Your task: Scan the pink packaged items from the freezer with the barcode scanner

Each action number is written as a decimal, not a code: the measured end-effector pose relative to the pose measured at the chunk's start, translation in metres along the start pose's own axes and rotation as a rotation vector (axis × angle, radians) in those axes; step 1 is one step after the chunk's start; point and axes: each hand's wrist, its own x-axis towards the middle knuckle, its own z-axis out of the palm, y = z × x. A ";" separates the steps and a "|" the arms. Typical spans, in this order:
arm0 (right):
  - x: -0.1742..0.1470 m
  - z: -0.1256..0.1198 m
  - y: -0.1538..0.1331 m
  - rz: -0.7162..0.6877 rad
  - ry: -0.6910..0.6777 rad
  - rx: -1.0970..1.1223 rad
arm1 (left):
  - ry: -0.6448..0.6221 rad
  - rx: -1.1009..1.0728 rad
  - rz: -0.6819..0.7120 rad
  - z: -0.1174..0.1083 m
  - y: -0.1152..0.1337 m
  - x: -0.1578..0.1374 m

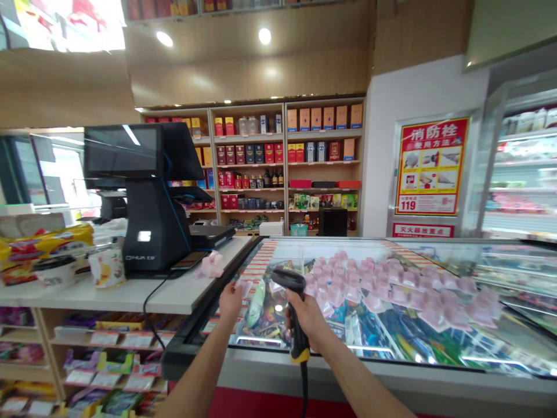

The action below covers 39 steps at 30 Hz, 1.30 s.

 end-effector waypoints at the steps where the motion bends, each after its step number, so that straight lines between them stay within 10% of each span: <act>1: 0.004 -0.004 0.000 -0.013 0.022 -0.010 | 0.014 0.171 0.083 -0.001 -0.002 -0.001; 10: 0.037 -0.041 -0.001 -0.017 0.189 0.009 | -0.020 0.797 0.447 0.010 -0.012 0.000; 16: 0.050 -0.045 0.003 -0.033 0.195 -0.009 | -0.051 0.713 0.587 0.055 0.012 -0.007; 20: 0.049 -0.045 0.005 -0.030 0.185 0.013 | -0.319 0.565 0.419 0.088 0.019 -0.009; 24: 0.038 -0.043 0.004 -0.018 0.155 0.023 | -0.307 0.321 0.220 0.093 0.014 -0.003; 29: 0.012 -0.030 -0.001 0.040 0.062 0.098 | -0.268 -0.444 -0.263 0.065 0.018 0.012; 39: -0.018 0.008 -0.004 0.063 -0.113 0.144 | -0.175 -0.949 -0.455 0.011 0.048 0.007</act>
